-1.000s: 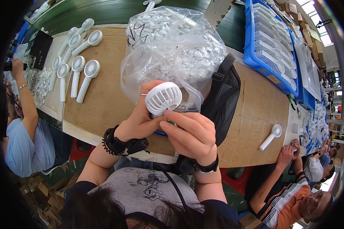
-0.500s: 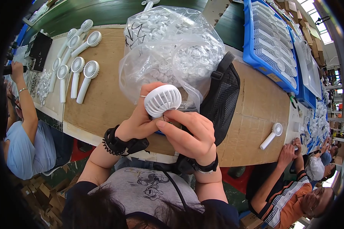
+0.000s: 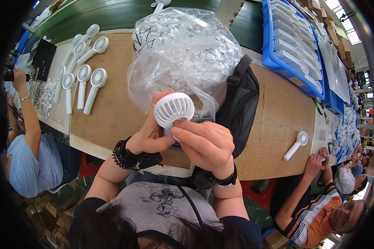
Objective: The person assembles a handheld fan by pressing a small circular cap onto the back of the fan head, then repeats the process with a second fan before setting both down.
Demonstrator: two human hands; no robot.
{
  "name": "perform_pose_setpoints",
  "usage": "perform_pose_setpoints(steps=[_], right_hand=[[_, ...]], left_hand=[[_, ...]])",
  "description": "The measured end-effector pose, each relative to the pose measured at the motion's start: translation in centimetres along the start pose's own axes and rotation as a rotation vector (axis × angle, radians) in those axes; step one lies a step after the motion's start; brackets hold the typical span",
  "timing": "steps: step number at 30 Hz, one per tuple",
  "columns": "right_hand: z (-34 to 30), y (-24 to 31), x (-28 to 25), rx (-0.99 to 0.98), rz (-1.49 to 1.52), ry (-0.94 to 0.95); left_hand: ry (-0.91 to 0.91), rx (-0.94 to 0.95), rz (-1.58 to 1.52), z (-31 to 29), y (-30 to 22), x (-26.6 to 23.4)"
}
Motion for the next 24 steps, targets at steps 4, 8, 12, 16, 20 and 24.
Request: perform_pose_setpoints(steps=[4,8,12,16,20,24], right_hand=[[-1.0,-0.7,0.6,0.214,0.365,-0.072],[-0.8,-0.6,0.4,0.114,0.34,-0.078],[-0.9,-0.8,0.0,-0.003,0.292,-0.026],[-0.8,-0.3,-0.2,-0.05,0.252,-0.079],[-1.9,-0.2,-0.2,0.052,0.22,-0.166],[-1.6,0.1,-0.3,0.115,0.211,-0.149]], left_hand=[[0.027,-0.03,-0.123,-0.4,-0.1,-0.1],[0.079,-0.016,-0.117,-0.5,0.0,-0.2],[0.088,0.019,-0.099,-0.4,0.4,0.3],[0.102,0.016,-0.144,-0.6,0.5,0.4],[0.104,0.009,-0.181,-0.6,0.6,0.6],[0.099,0.055,-0.162,-0.6,0.7,0.5]])
Point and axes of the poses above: each hand's wrist, its own z-axis towards the middle knuckle, its own x-axis out of the palm, y = z × x, the point moved 3 cm from there along z, towards the middle knuckle, and after that the axes turned 8 degrees about x, right-handed, at the moved point
